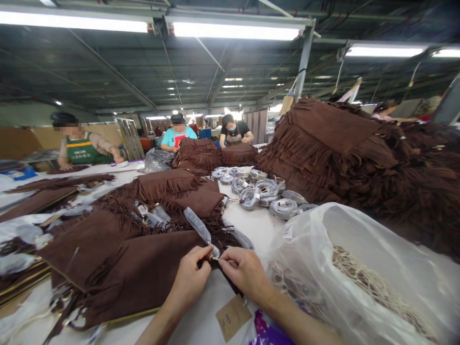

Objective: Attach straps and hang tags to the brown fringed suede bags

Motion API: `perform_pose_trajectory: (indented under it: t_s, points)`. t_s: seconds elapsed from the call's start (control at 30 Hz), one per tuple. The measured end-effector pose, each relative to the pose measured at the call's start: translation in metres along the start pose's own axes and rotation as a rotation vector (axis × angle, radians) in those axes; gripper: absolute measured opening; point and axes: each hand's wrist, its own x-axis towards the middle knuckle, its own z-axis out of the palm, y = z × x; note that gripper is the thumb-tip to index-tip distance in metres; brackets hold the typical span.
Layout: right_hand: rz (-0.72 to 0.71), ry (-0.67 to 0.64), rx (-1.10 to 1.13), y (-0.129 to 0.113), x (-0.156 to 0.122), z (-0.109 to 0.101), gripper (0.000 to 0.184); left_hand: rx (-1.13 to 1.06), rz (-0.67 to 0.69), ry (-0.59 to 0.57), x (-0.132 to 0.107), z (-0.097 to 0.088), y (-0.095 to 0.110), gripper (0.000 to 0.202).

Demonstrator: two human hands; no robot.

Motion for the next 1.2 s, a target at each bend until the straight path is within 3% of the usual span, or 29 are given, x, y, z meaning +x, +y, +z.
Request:
perform_pose_trajectory:
  t_s: [0.1,0.37,0.63,0.93,1.2]
  points:
    - [-0.025,0.007,-0.118,-0.002,0.0,0.002,0.018,-0.019,0.0,0.0,-0.002,0.001,0.001,0.035]
    - [-0.013,-0.011,-0.184,0.004,-0.001,0.009,0.015,0.0,0.014,-0.002,-0.003,0.004,0.004,0.033]
    - [0.041,-0.023,-0.087,0.006,-0.002,0.015,0.018,-0.071,-0.028,-0.016,-0.003,0.004,0.004,0.033]
    - [0.081,-0.061,-0.038,0.007,-0.002,0.015,0.02,0.067,0.039,-0.111,0.0,0.004,-0.001,0.029]
    - [0.086,-0.134,0.007,0.006,-0.001,0.008,0.018,0.258,0.053,-0.107,-0.003,0.012,-0.003,0.019]
